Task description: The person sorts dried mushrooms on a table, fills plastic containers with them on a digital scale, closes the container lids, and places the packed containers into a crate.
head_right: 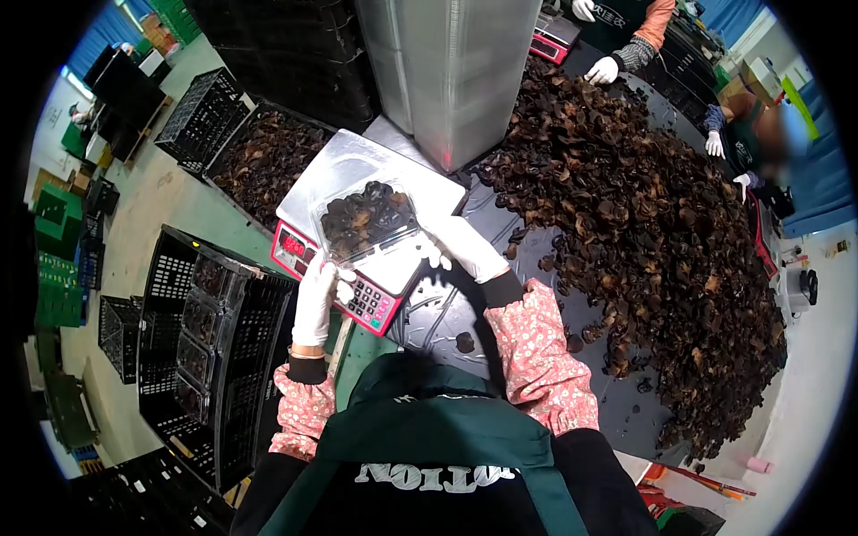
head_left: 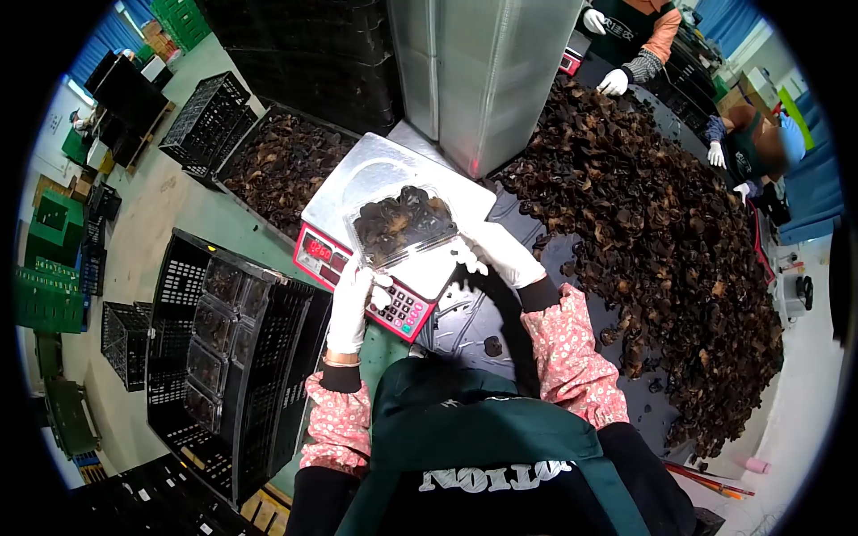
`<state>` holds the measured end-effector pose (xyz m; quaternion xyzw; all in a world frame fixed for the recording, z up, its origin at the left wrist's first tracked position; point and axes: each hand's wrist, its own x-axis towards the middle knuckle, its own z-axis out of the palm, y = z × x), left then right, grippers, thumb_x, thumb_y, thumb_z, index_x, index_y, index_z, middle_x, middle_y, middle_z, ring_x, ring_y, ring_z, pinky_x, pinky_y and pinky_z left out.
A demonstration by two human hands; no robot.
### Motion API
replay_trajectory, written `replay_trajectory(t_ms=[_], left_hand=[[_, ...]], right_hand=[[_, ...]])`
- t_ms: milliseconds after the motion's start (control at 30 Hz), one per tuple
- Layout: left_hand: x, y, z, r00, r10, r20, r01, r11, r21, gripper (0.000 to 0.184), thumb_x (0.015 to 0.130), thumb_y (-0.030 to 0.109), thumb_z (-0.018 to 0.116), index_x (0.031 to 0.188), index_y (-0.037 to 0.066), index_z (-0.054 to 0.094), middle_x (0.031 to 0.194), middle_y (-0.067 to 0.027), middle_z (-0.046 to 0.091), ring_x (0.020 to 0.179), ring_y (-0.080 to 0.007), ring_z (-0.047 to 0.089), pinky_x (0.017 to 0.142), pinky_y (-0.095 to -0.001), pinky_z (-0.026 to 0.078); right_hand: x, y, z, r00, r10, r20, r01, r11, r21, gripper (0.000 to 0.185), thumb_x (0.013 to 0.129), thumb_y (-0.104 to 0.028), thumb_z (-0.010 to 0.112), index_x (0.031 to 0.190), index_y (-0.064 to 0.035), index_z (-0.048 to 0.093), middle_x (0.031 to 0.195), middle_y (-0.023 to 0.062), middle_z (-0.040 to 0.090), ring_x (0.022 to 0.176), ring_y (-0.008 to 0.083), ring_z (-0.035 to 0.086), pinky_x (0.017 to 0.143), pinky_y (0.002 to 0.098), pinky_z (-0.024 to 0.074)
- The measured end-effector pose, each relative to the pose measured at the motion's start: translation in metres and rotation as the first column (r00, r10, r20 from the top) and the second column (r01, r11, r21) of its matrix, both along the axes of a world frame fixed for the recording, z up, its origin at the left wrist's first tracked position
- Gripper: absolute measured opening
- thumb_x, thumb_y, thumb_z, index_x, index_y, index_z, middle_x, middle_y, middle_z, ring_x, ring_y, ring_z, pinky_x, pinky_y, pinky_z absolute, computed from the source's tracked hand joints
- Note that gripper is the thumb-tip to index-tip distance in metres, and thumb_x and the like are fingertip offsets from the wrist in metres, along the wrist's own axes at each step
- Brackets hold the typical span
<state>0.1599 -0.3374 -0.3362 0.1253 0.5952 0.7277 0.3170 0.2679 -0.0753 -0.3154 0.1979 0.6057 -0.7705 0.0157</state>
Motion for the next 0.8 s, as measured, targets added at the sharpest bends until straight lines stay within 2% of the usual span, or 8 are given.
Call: replay_trajectory(t_ms=[33,167,400,467,533,600,700,800], left_hand=[[0.003,0.001,-0.001,0.999,0.026,0.023,-0.027,0.999,0.041,0.047,0.104,0.024,0.053,0.145,0.004,0.042,0.085,-0.0044,0.068,0.065,-0.0081,0.061,0.060,-0.0209,0.051],[0.007,0.008,0.004,0.995,0.077,-0.056,-0.079,0.996,-0.029,0.041,0.104,0.018,0.048,0.142,0.004,0.046,0.083,-0.0041,0.067,0.062,-0.0068,0.059,0.058,-0.0202,0.049],[0.005,0.014,-0.006,0.984,0.152,-0.092,-0.152,0.988,0.011,0.046,0.104,0.020,0.049,0.145,0.001,0.041,0.071,0.0009,0.060,0.052,-0.0026,0.044,0.047,-0.0173,0.035],[0.002,0.012,-0.005,0.985,0.141,-0.104,-0.139,0.990,0.025,0.047,0.103,0.019,0.049,0.146,0.001,0.041,0.071,-0.0005,0.061,0.051,-0.0032,0.045,0.047,-0.0177,0.036],[-0.003,0.004,-0.003,0.999,0.046,-0.019,-0.044,0.996,0.076,0.048,0.104,0.014,0.045,0.150,0.001,0.037,0.081,-0.0063,0.065,0.057,-0.0071,0.053,0.053,-0.0194,0.043],[0.002,-0.011,-0.005,0.985,0.153,0.078,-0.158,0.985,0.067,0.057,0.105,0.021,0.048,0.155,0.004,0.025,0.094,-0.0119,0.068,0.064,-0.0126,0.060,0.059,-0.0236,0.050],[0.013,-0.054,-0.013,0.959,0.281,0.030,-0.281,0.960,0.004,0.056,0.106,0.035,0.048,0.152,0.006,0.034,0.102,-0.0120,0.066,0.071,-0.0123,0.061,0.061,-0.0242,0.050],[0.036,-0.106,-0.036,0.924,0.378,0.063,-0.379,0.926,0.002,0.042,0.106,0.030,0.050,0.135,0.000,0.053,0.089,-0.0083,0.067,0.062,-0.0080,0.057,0.053,-0.0195,0.045]], right_hand=[[-0.001,0.000,-0.006,0.999,-0.027,-0.034,0.021,0.987,-0.157,0.032,0.100,-0.032,0.057,0.091,-0.0024,0.064,0.075,0.0051,0.067,0.054,0.0137,0.064,0.041,0.0215,0.0455],[0.008,0.003,-0.004,0.999,0.025,-0.031,-0.032,0.972,-0.232,0.029,0.100,-0.030,0.058,0.094,-0.0016,0.063,0.079,0.0062,0.068,0.058,0.0146,0.067,0.042,0.0218,0.0477],[0.014,-0.022,-0.005,0.998,-0.036,-0.058,0.036,0.999,-0.004,0.022,0.099,-0.024,0.058,0.088,-0.0067,0.064,0.068,-0.0027,0.059,0.047,0.0048,0.046,0.040,0.0195,0.0302],[0.015,-0.036,-0.003,0.960,-0.271,0.075,0.279,0.946,-0.162,0.021,0.099,-0.024,0.057,0.088,-0.0081,0.065,0.064,-0.0051,0.055,0.046,0.0036,0.044,0.041,0.0199,0.0292],[0.023,-0.036,-0.001,0.967,-0.243,0.069,0.250,0.961,-0.121,0.019,0.100,-0.022,0.056,0.092,-0.0067,0.065,0.064,-0.0044,0.055,0.047,0.0033,0.043,0.041,0.0199,0.0302],[0.035,-0.037,0.001,0.984,-0.129,-0.126,0.117,0.988,-0.100,0.020,0.100,-0.022,0.055,0.095,-0.0053,0.064,0.067,-0.0021,0.058,0.047,0.0035,0.044,0.041,0.0193,0.0313],[0.067,-0.030,0.009,0.961,-0.271,-0.060,0.272,0.962,0.003,0.028,0.102,-0.028,0.054,0.099,-0.0020,0.065,0.071,-0.0012,0.059,0.047,0.0047,0.046,0.042,0.0197,0.0330],[0.092,0.010,-0.019,0.922,-0.384,0.043,0.383,0.923,0.031,0.032,0.103,-0.031,0.052,0.100,-0.0021,0.066,0.071,-0.0027,0.058,0.050,0.0049,0.047,0.044,0.0200,0.0352]])
